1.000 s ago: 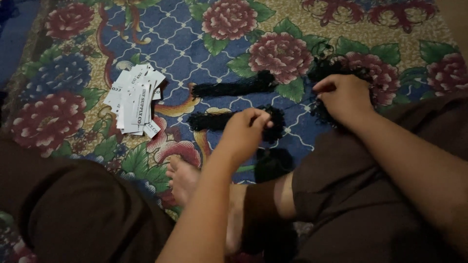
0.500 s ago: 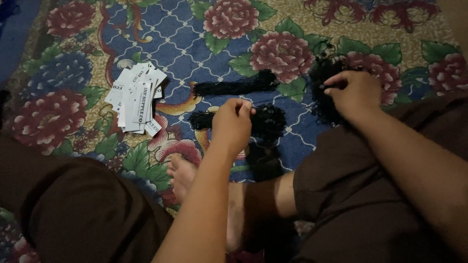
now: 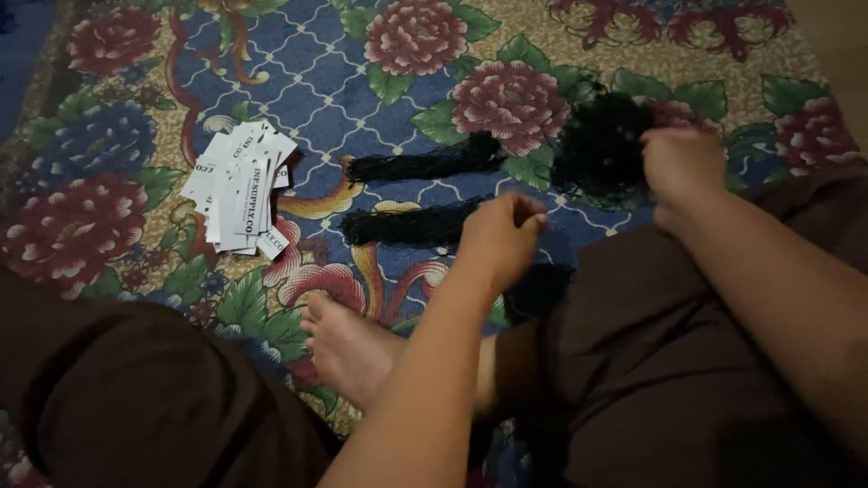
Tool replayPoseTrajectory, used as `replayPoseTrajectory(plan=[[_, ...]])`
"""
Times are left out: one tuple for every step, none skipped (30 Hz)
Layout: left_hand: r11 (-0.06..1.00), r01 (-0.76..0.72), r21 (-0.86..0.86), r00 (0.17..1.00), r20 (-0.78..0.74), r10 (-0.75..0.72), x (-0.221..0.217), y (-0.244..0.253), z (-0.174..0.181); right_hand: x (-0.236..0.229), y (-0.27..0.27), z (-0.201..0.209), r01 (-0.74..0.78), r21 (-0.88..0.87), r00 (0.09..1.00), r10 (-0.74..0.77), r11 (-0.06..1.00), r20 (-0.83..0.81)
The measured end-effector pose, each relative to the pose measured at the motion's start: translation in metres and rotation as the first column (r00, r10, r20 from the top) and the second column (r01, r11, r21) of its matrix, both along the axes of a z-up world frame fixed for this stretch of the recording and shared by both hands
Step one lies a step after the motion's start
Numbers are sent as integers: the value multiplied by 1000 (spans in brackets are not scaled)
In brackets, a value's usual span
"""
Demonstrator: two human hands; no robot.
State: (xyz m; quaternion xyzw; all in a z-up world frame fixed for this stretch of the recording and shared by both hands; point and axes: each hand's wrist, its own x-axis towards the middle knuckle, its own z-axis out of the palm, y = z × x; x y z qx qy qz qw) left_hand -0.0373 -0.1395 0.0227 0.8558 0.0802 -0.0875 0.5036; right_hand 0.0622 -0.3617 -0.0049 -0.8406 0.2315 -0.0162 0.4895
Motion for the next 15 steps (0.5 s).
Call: replayPoseTrajectory(plan=[[1000,-3,0,1000,-1,3,-2,-1,4,18,-17,-33,-3,0,1000,3,1000,-1],[1000,0,0,1000,-20,0,-4,-2,8,37,-34,-66,-127,-364,990,143,923,17],[1000,1,0,999,-39,-1,-6,-2,12,56,-51,-99,-222,-673,959,284,706,-19],[1000,-2,0,999,-40,2,-7,-2,15,38,-23,-59,-225,-673,958,287,705,-19],[1000,-4,2,997,-71,4,-7,-1,18,17,3,-17,-201,-565,977,203,800,-61],[1000,-5,4,995,-102,6,-7,-1,22,-8,26,28,-162,-449,986,124,879,-114],[1000,-6,4,995,-102,6,-7,-1,23,0,18,4,-163,-449,986,124,879,-115],[1000,-7,4,995,-97,7,-7,0,24,8,9,-20,-222,-476,972,229,851,-44],[1000,-6,3,996,-91,7,-7,0,25,16,0,-43,-275,-506,943,331,818,22],[1000,-6,3,996,-92,6,-5,-1,24,12,4,-35,-275,-506,943,331,818,22],[1000,-8,9,996,-86,9,-4,-1,23,8,8,-27,-240,-383,965,264,892,9],[1000,-11,15,997,-81,12,-3,-1,22,4,12,-19,-196,-252,980,199,948,-15],[1000,-9,14,997,-81,10,0,1,19,5,13,-26,-194,-253,980,197,948,-15],[998,37,42,993,-110,-32,3,2,16,7,14,-34,-151,-183,989,146,972,-36],[994,86,68,987,-140,-75,6,3,13,8,14,-41,-100,-113,994,94,989,-59]])
